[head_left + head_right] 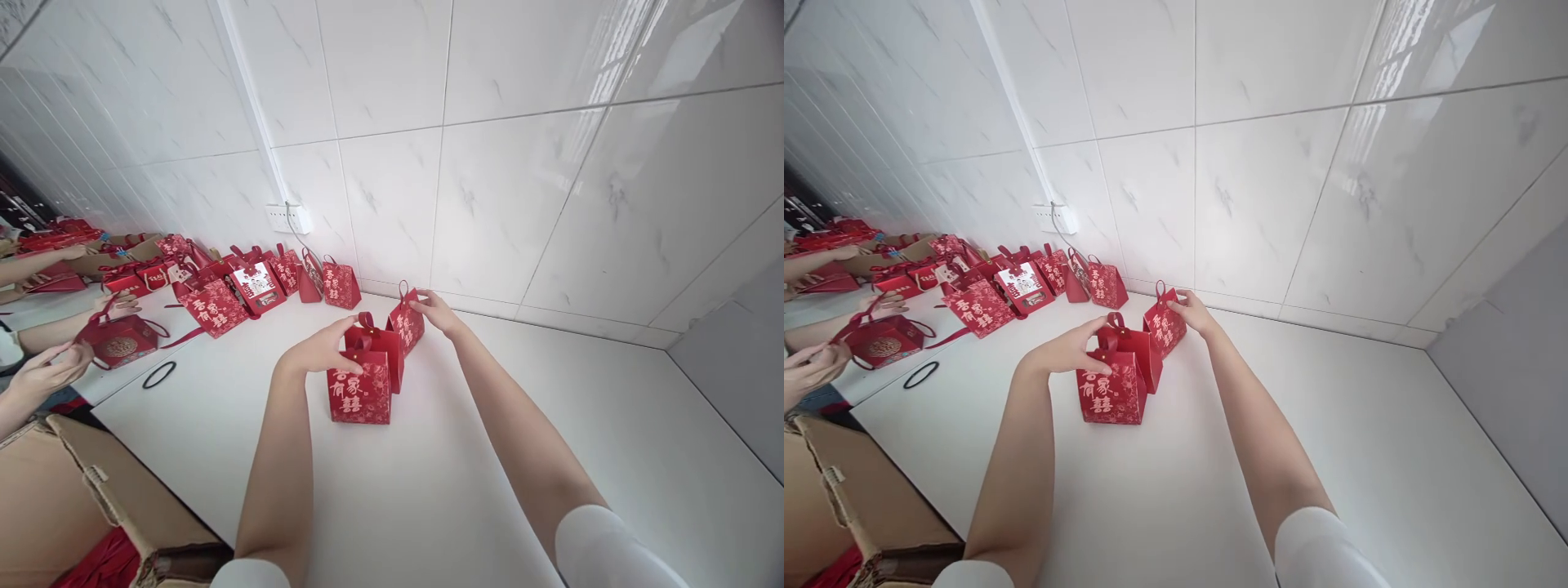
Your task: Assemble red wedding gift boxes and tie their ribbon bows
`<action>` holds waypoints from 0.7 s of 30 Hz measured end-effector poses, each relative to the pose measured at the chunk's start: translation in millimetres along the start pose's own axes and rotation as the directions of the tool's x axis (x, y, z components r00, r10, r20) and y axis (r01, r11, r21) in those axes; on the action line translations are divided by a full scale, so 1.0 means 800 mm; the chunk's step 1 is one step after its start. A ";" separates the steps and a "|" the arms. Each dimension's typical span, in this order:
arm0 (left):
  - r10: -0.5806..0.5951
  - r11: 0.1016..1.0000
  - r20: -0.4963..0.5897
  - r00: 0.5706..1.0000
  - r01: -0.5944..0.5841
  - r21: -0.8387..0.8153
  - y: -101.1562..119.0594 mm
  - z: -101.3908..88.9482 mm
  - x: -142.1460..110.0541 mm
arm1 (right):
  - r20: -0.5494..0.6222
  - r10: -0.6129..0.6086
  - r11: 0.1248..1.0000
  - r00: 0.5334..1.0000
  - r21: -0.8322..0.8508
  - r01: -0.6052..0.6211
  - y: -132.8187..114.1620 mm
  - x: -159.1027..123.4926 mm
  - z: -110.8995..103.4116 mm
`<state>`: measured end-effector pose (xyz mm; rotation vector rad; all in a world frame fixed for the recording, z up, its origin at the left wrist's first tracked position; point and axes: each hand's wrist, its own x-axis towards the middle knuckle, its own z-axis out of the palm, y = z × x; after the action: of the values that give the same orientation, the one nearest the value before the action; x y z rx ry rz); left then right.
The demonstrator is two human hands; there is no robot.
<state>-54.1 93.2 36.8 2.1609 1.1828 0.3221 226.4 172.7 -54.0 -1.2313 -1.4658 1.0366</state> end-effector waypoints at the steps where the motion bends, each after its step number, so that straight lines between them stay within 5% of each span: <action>1: -0.026 0.999 -0.017 1.000 0.027 0.026 0.001 0.001 0.003 | 0.012 -0.007 1.000 1.000 -0.019 0.007 0.000 -0.007 -0.005; 7: -0.081 0.971 -0.112 0.990 0.104 0.214 0.001 -0.003 0.016 | 0.011 0.030 0.975 1.000 -0.219 -0.026 -0.011 -0.069 -0.057; 13: -0.040 0.974 -0.168 0.985 0.076 0.212 -0.003 -0.006 0.016 | 0.018 0.116 0.893 0.993 -0.440 -0.096 -0.053 -0.132 -0.105; 17: -0.043 0.948 -0.359 0.932 0.152 0.279 -0.013 -0.003 0.022 | 0.147 0.182 0.841 0.972 -0.536 -0.076 -0.078 -0.164 -0.114; 21: -0.069 0.939 -0.404 0.912 0.196 0.282 -0.017 0.000 0.027 | 0.213 0.168 0.829 0.963 -0.558 -0.021 -0.087 -0.177 -0.110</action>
<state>-51.1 116.7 26.3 2.3384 1.7009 0.5537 307.4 26.0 13.9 -1.6351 -2.0169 0.8810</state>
